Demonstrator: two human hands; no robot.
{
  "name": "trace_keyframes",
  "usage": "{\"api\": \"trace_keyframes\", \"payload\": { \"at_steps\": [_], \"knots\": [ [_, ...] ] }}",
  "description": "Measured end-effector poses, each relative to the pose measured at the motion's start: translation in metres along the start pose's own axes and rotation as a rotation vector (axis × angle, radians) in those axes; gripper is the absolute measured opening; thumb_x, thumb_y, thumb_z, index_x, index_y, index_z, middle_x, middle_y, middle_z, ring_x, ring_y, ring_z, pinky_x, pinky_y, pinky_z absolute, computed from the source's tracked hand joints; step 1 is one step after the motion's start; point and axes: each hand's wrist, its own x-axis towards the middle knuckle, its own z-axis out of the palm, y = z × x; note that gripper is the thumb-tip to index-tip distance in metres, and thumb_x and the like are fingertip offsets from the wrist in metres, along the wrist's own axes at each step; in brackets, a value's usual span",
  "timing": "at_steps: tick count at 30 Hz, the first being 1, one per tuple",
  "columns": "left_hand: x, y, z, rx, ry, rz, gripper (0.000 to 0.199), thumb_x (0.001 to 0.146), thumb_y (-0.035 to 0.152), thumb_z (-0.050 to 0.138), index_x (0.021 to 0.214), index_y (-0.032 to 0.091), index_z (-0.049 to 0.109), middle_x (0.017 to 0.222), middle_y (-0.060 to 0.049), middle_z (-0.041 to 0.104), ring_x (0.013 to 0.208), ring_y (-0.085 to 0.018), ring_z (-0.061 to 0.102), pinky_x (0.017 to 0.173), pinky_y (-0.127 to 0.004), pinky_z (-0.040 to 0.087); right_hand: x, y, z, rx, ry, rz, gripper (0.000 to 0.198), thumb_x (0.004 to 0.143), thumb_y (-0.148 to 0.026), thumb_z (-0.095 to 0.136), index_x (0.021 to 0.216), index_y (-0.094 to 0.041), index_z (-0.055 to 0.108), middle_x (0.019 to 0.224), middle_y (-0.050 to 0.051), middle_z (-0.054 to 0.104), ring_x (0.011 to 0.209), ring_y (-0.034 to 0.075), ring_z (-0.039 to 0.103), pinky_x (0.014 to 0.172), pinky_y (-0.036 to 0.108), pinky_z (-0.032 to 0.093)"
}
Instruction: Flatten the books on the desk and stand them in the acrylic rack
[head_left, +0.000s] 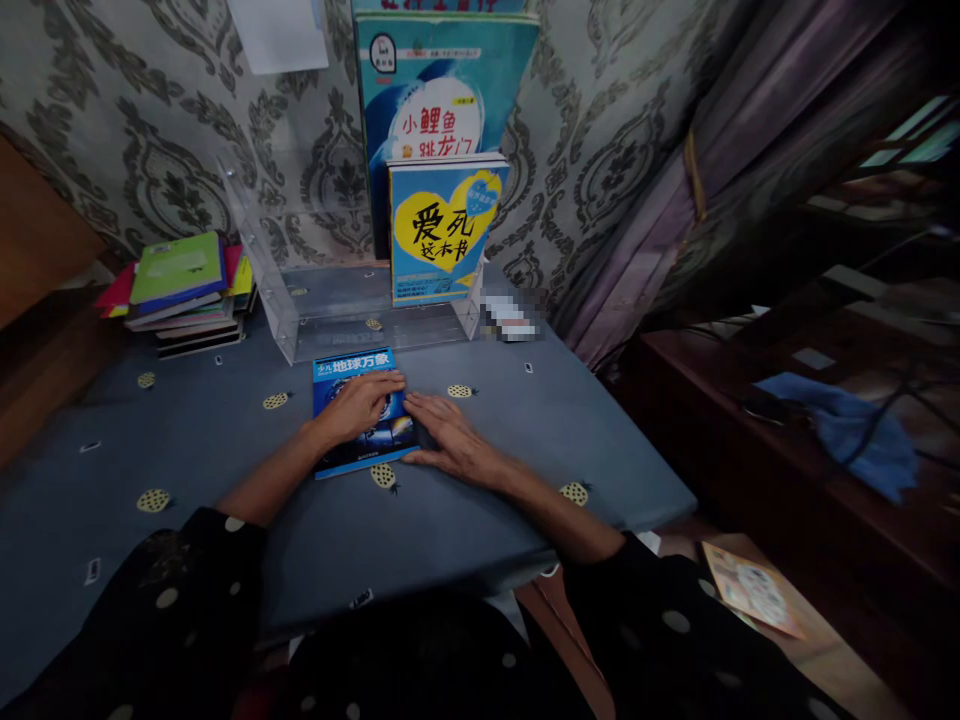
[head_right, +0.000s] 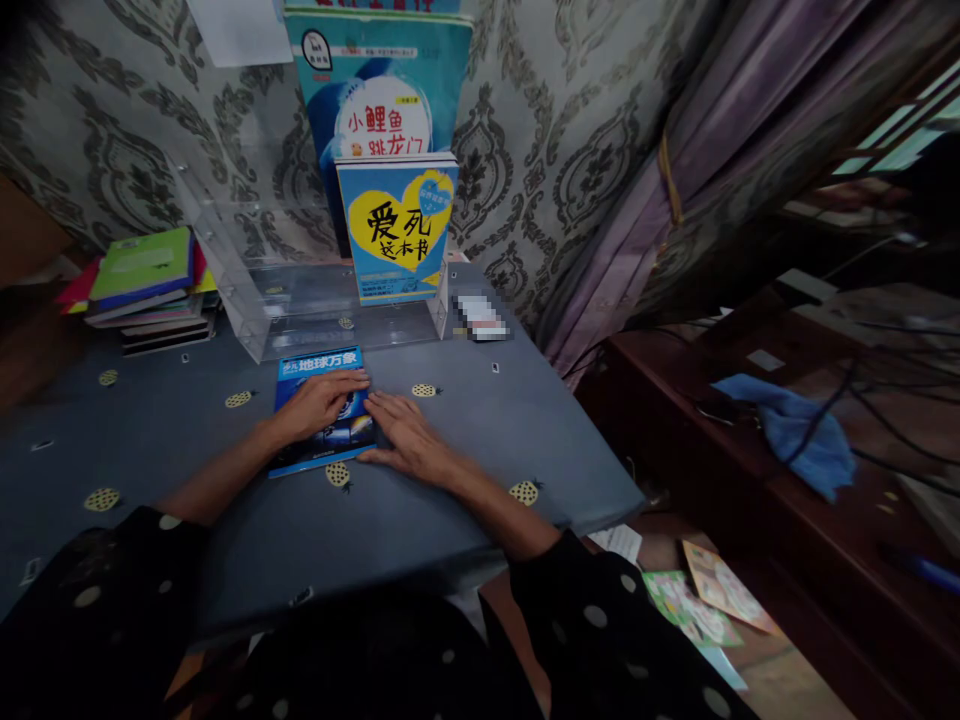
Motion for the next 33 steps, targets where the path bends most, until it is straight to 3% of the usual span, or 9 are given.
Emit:
{"api": "trace_keyframes", "payload": {
  "at_steps": [5,8,18,26,33],
  "knots": [
    [-0.012,0.015,-0.001,-0.035,0.019,0.064,0.045,0.086,0.006,0.044,0.121,0.019,0.07,0.127,-0.009,0.07,0.123,-0.021,0.063,0.107,-0.044,0.05,-0.001,0.003,0.004,0.022,0.041,-0.017,0.094,0.09,-0.058,0.062,0.16,-0.023,0.01,0.157,0.021,0.037,0.147,0.032,0.035,0.116,0.058,0.034],
    [-0.018,0.024,-0.001,-0.048,0.01,0.091,0.046,0.085,0.004,0.044,0.119,0.019,0.071,0.128,-0.009,0.069,0.123,-0.021,0.062,0.107,-0.042,0.05,-0.002,0.002,0.004,0.027,0.051,-0.015,0.097,0.089,-0.057,0.064,0.16,-0.026,0.005,0.156,0.019,0.039,0.146,0.033,0.036,0.116,0.059,0.034],
    [-0.041,0.058,-0.006,-0.129,-0.033,0.185,0.048,0.084,-0.002,0.044,0.119,0.019,0.069,0.127,-0.009,0.069,0.122,-0.02,0.063,0.103,-0.041,0.053,-0.002,-0.005,-0.003,0.036,0.007,-0.006,0.087,0.09,-0.046,0.067,0.159,-0.026,0.017,0.154,0.015,0.043,0.144,0.03,0.038,0.116,0.056,0.035],
    [-0.046,0.063,-0.006,-0.128,-0.058,0.145,0.05,0.081,-0.002,0.044,0.118,0.019,0.07,0.126,-0.009,0.069,0.122,-0.019,0.063,0.104,-0.038,0.053,0.001,-0.005,-0.005,0.056,-0.002,-0.013,0.071,0.089,-0.044,0.07,0.149,-0.02,0.041,0.15,0.017,0.05,0.143,0.029,0.042,0.117,0.054,0.034],
    [-0.047,0.062,-0.007,-0.127,-0.072,0.118,0.052,0.083,-0.002,0.044,0.123,0.021,0.068,0.127,-0.008,0.069,0.123,-0.018,0.062,0.106,-0.038,0.051,0.001,-0.004,-0.008,0.048,0.004,-0.03,0.069,0.088,-0.048,0.07,0.147,-0.021,0.046,0.149,0.018,0.051,0.141,0.03,0.045,0.115,0.056,0.036]
  ]
}}
